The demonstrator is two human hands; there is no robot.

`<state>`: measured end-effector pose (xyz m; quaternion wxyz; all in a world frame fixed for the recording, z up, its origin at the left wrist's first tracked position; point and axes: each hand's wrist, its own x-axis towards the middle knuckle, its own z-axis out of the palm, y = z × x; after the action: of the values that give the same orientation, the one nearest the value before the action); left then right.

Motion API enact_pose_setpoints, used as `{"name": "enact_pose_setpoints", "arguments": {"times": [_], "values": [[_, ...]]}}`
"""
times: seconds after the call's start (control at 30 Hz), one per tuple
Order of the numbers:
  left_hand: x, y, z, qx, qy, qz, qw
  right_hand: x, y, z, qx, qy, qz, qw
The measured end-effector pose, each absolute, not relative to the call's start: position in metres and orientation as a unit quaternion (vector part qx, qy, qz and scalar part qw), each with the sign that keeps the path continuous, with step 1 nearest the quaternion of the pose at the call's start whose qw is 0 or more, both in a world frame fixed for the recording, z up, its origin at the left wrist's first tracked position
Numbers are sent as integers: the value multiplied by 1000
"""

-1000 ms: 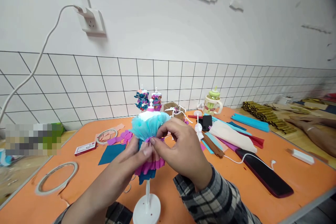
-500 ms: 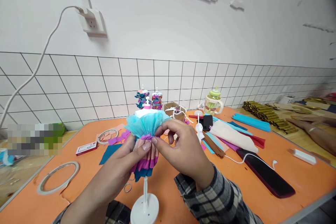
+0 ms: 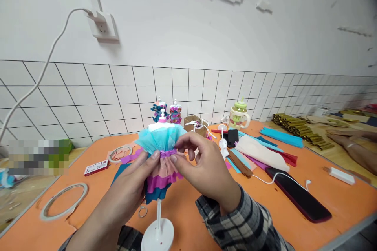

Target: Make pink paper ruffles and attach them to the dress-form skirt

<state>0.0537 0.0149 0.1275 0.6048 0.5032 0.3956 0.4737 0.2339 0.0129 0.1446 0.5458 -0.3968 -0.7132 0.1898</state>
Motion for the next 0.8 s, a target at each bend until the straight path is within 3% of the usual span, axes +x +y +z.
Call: {"name": "enact_pose_setpoints", "arguments": {"times": [0.2,0.3,0.8], "values": [[57,10,132,502,368,488,612,227,9,140,-350,-719,2,601],[55,5,134,486,339,497,634,223,8,137,-336,-736,-66,584],[54,11,128,530,394,485,573,218,9,134,-395,-741,-35,542]]}}
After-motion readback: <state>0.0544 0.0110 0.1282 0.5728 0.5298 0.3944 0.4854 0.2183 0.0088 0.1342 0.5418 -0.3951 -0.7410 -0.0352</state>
